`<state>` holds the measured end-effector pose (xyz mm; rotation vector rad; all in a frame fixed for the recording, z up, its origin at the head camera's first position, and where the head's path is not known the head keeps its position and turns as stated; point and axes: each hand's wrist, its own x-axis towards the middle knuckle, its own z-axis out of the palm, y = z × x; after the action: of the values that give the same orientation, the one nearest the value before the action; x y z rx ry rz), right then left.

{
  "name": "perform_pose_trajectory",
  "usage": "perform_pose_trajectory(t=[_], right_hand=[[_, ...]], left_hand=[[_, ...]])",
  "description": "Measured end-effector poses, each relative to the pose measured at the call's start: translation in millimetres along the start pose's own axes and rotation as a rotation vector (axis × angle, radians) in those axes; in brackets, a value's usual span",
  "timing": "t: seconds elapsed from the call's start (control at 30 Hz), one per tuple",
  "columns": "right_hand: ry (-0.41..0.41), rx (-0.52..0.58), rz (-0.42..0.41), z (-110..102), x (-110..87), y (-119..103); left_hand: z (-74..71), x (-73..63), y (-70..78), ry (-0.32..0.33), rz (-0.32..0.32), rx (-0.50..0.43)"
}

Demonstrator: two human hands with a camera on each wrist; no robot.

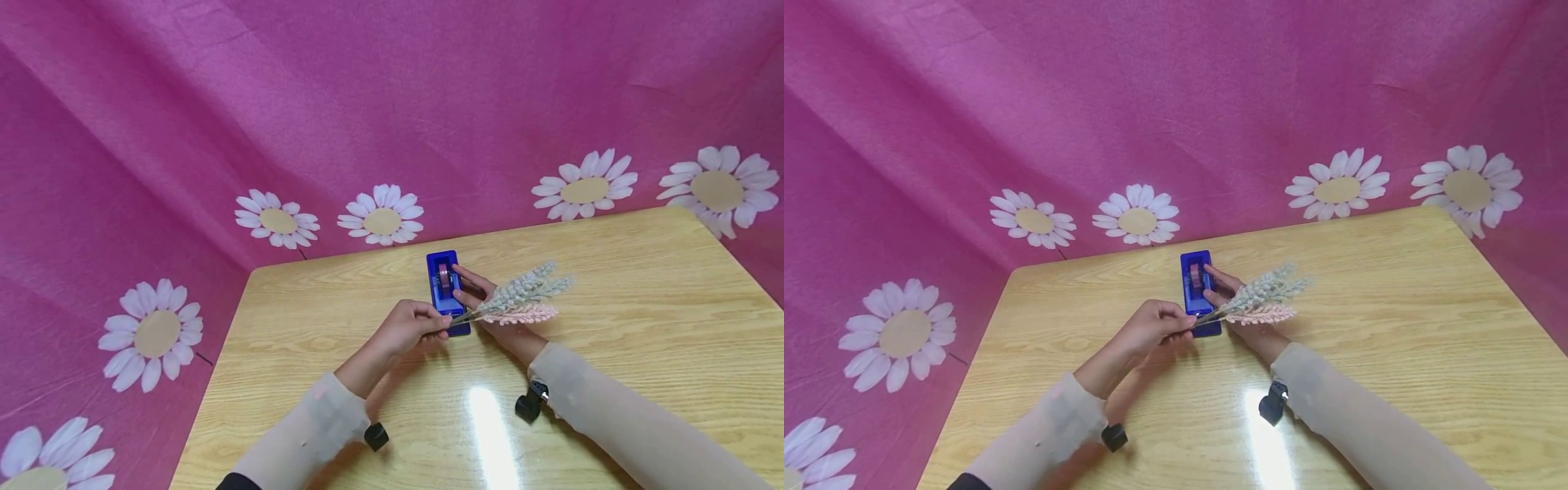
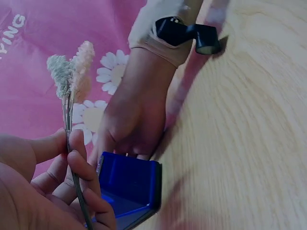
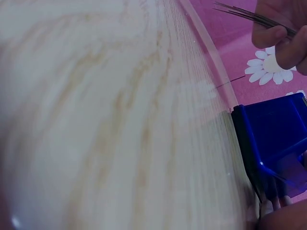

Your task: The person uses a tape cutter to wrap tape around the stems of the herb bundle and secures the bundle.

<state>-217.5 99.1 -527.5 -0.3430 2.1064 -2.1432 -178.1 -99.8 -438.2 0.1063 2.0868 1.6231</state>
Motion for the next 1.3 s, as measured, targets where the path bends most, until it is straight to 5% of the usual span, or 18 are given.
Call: perform_pose_trajectory(t=[0.53,0.77,1.07,1.3], right_hand=[[0.031,-0.197,-0.098,2,1.1,-4],[0.107,-0.342,-0.051,3,1.9,-10],[0.156,-0.176,0.029,7,-1.7,-8],[0.152,-0.118,0.018,9,-2.1,-7]], left_hand=[[-8.7,-8.4,12.8,0.024,-0.001,-0.018],[-13.9,-8.9,8.8,0.043,-0.029,-0.075],[-16.7,-10.4,1.1,0.057,0.015,-0.236],[-22.8,-14.5,-0.7,0.058,-0.035,-0.297]])
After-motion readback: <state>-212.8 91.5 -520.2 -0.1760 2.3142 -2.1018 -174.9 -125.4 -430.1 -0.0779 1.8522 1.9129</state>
